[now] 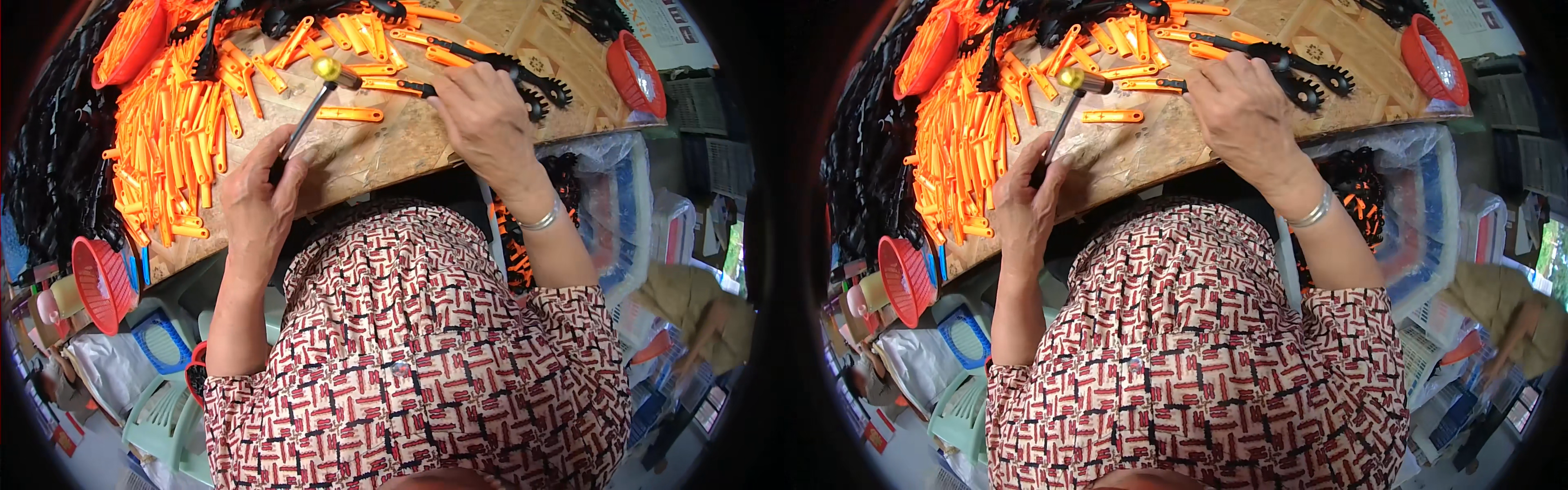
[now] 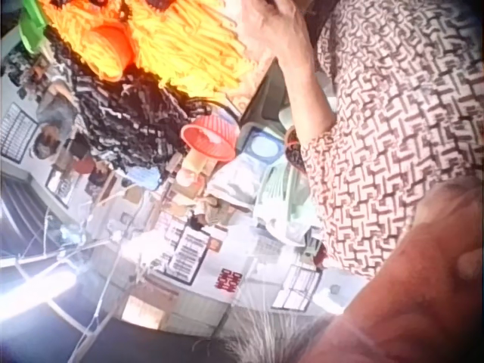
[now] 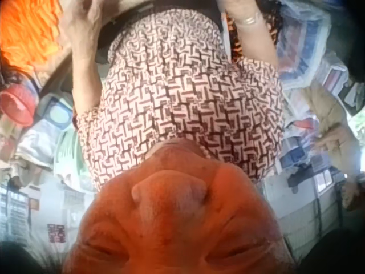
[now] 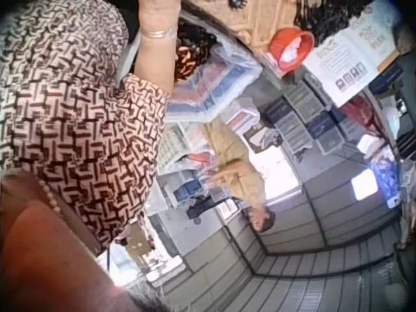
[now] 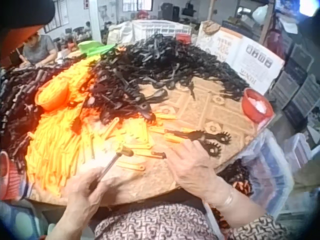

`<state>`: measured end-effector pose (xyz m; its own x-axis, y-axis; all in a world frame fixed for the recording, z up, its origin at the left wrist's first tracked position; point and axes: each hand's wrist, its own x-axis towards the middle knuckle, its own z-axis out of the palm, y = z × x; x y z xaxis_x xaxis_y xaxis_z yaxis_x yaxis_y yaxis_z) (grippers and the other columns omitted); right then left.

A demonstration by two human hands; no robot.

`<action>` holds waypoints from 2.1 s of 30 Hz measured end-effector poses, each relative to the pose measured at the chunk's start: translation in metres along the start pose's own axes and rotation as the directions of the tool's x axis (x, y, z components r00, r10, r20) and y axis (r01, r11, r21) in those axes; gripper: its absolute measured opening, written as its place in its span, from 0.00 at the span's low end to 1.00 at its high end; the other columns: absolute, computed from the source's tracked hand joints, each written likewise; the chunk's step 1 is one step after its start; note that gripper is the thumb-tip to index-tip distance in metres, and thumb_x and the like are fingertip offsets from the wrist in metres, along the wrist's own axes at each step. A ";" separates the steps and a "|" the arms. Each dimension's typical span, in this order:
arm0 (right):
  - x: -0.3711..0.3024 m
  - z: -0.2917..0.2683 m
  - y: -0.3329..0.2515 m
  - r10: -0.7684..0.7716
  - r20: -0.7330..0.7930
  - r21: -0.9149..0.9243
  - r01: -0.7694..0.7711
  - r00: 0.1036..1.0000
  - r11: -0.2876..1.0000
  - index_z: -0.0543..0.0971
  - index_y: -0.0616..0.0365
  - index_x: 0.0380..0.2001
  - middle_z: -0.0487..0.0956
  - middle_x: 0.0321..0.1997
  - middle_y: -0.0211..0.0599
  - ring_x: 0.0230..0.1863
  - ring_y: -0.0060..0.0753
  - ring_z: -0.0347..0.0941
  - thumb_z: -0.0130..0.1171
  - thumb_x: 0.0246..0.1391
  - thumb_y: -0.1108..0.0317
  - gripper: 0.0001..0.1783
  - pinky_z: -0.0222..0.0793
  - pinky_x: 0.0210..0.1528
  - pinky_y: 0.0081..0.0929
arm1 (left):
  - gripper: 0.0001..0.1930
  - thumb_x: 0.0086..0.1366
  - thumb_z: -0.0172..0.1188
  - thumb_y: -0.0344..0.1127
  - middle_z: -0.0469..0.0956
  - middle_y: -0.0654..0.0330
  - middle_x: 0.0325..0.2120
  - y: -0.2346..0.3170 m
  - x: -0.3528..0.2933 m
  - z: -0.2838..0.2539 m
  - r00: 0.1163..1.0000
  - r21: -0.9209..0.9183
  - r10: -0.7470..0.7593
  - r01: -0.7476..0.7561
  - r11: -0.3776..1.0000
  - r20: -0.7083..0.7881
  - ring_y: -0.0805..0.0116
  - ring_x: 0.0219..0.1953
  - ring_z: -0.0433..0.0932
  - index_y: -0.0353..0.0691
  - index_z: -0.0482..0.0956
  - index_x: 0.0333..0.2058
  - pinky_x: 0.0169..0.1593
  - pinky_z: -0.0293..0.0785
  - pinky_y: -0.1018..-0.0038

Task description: The person assembles small plastic components by inserting orange handles into black heads. They use a hammer to secure the connection between the parts. The person works at a wooden table, handling the parts one at a time and placing the finished items on the table.

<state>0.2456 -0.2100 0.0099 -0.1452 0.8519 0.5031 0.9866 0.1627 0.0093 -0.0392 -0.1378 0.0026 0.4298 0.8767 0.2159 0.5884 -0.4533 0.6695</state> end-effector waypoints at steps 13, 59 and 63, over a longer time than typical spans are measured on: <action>-0.022 0.014 -0.008 0.106 -0.066 0.257 -0.086 0.992 0.963 0.84 0.54 0.33 0.80 0.35 0.30 0.43 0.38 0.75 0.70 0.47 0.72 0.08 0.67 0.48 0.37 | 0.11 0.60 0.70 0.36 0.79 0.58 0.36 0.000 0.058 0.027 0.943 0.175 0.294 -0.319 0.931 0.156 0.54 0.44 0.76 0.42 0.87 0.41 0.47 0.74 0.61; 0.002 -0.004 -0.014 0.367 0.337 0.895 -0.416 0.867 0.160 0.84 0.65 0.47 0.86 0.39 0.35 0.34 0.16 0.79 0.63 0.60 0.78 0.12 0.76 0.40 0.19 | 0.08 0.68 0.67 0.34 0.83 0.63 0.28 0.046 0.063 0.026 0.855 -0.679 -0.182 0.500 0.537 0.486 0.81 0.21 0.79 0.38 0.80 0.41 0.18 0.66 0.87; -0.003 0.002 -0.009 0.372 0.089 0.770 -0.300 0.924 0.562 0.85 0.63 0.43 0.85 0.39 0.39 0.36 0.30 0.81 0.64 0.58 0.77 0.10 0.76 0.42 0.27 | 0.07 0.69 0.66 0.34 0.83 0.63 0.27 0.042 0.065 0.027 0.873 -0.663 -0.205 0.472 0.582 0.442 0.81 0.21 0.79 0.39 0.80 0.40 0.18 0.66 0.86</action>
<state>0.2365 -0.2127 0.0067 0.2263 0.8919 0.3915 0.5414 0.2190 -0.8117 0.0320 -0.1037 0.0252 0.5576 0.7875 -0.2627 0.0912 0.2564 0.9623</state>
